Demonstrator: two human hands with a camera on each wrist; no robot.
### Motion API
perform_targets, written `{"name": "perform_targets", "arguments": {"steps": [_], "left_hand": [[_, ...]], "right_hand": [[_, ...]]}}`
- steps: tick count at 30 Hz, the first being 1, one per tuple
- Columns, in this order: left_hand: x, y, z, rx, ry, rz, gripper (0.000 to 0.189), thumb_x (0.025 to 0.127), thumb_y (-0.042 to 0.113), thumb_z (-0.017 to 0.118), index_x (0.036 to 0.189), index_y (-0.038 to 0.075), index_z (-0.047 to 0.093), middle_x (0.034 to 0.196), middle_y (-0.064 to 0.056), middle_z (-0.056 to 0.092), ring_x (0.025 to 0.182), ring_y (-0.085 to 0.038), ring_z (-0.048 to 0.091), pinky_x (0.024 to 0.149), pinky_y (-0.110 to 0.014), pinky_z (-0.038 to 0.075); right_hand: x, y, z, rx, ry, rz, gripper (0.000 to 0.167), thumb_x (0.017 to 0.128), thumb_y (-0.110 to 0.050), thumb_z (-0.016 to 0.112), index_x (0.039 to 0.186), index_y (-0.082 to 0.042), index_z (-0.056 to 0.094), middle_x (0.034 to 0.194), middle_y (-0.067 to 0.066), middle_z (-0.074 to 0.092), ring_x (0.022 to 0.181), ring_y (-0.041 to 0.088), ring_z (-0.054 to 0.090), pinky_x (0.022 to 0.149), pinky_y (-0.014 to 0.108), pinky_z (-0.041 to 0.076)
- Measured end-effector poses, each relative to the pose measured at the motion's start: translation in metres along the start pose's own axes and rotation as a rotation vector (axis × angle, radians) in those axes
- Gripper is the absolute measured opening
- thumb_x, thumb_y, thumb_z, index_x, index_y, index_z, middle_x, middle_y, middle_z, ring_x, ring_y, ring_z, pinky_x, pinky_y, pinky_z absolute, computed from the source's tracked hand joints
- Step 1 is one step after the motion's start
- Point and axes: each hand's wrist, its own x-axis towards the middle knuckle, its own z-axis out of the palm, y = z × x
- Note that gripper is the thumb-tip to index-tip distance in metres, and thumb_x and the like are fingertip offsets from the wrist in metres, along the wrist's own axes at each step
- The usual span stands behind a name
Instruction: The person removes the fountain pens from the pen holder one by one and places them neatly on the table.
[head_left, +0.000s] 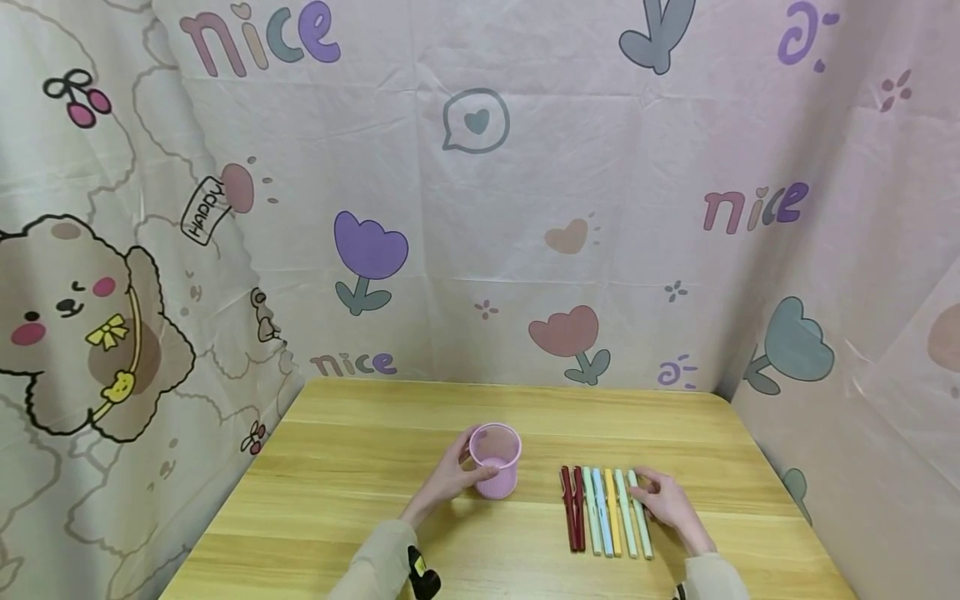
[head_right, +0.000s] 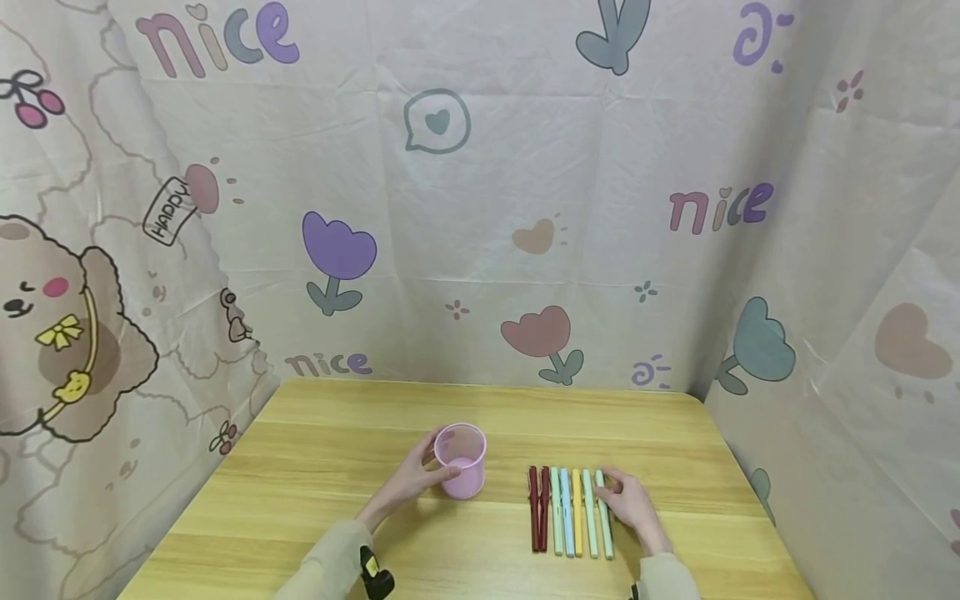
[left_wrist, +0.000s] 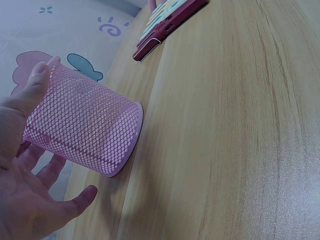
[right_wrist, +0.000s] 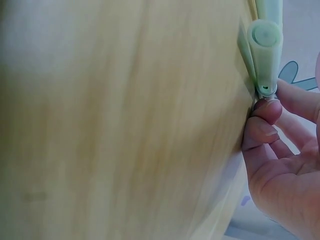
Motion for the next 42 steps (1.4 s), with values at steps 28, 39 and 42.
{"name": "perform_targets", "arguments": {"steps": [28, 39, 42], "left_hand": [[-0.0003, 0.0024, 0.0004, -0.016, 0.014, -0.011, 0.087, 0.088, 0.015, 0.078, 0.155, -0.004, 0.027, 0.154, -0.031, 0.04, 0.142, -0.052, 0.039, 0.118, -0.068, 0.031], [-0.0002, 0.0, 0.0002, -0.027, 0.004, -0.011, 0.091, 0.087, 0.025, 0.08, 0.156, -0.002, 0.026, 0.156, -0.03, 0.038, 0.143, -0.053, 0.036, 0.118, -0.069, 0.03], [0.0007, -0.0009, 0.0, -0.029, 0.002, -0.012, 0.094, 0.087, 0.027, 0.08, 0.157, -0.002, 0.024, 0.157, -0.031, 0.035, 0.144, -0.053, 0.036, 0.118, -0.068, 0.03]], "right_hand": [[0.0005, -0.0028, 0.0016, 0.017, 0.007, 0.033, 0.052, 0.09, -0.009, 0.068, 0.136, 0.011, 0.053, 0.064, 0.003, 0.057, 0.051, 0.013, 0.053, 0.045, 0.022, 0.045], [-0.0004, -0.0046, -0.0001, 0.022, -0.007, 0.037, 0.052, 0.093, -0.011, 0.068, 0.136, 0.013, 0.052, 0.061, 0.002, 0.055, 0.05, 0.013, 0.051, 0.045, 0.024, 0.044], [-0.0007, -0.0049, -0.0005, 0.033, -0.01, 0.04, 0.052, 0.095, -0.013, 0.066, 0.138, 0.012, 0.051, 0.06, 0.003, 0.054, 0.05, 0.013, 0.051, 0.046, 0.024, 0.045]]}}
